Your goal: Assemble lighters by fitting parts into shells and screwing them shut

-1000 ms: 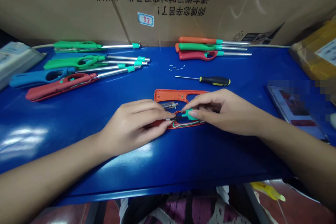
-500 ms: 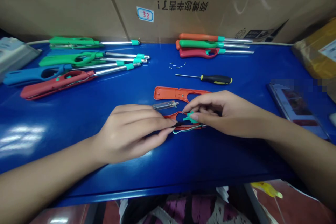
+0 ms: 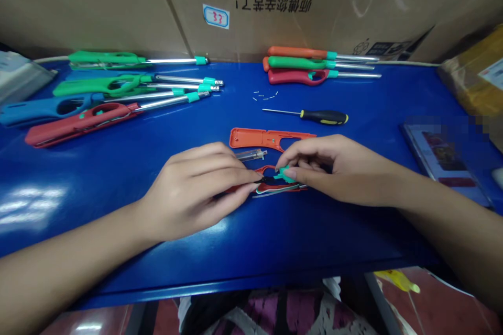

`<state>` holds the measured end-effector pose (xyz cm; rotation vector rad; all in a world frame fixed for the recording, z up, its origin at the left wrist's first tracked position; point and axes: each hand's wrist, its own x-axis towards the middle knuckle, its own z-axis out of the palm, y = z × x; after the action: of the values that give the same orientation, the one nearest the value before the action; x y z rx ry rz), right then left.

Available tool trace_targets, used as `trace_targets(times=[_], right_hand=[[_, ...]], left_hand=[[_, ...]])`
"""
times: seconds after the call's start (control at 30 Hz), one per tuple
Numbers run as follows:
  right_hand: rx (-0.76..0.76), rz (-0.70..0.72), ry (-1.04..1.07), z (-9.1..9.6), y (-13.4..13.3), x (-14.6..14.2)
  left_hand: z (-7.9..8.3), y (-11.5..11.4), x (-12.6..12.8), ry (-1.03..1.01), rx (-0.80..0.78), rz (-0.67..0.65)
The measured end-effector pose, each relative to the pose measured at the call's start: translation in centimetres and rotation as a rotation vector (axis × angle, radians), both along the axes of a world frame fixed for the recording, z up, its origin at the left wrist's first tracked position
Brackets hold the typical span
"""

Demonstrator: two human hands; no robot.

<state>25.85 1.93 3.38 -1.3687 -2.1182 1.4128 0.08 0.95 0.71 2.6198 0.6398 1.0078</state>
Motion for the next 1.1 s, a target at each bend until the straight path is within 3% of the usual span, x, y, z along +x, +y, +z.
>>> trace_targets(times=[0.3, 0.73, 1.1], right_hand=[[0.083, -0.023, 0.013, 0.8, -0.1, -0.3], [0.146, 0.005, -0.011, 0.4, -0.2, 0.1], [0.245, -0.086, -0.127, 0.7, 0.2, 0.9]], left_hand=[[0.0, -0.3, -0.2, 0.016, -0.028, -0.005], [-0.2, 0.3, -0.1, 0.083, -0.032, 0.065], [-0.4, 0.3, -0.4, 0.131, -0.028, 0.058]])
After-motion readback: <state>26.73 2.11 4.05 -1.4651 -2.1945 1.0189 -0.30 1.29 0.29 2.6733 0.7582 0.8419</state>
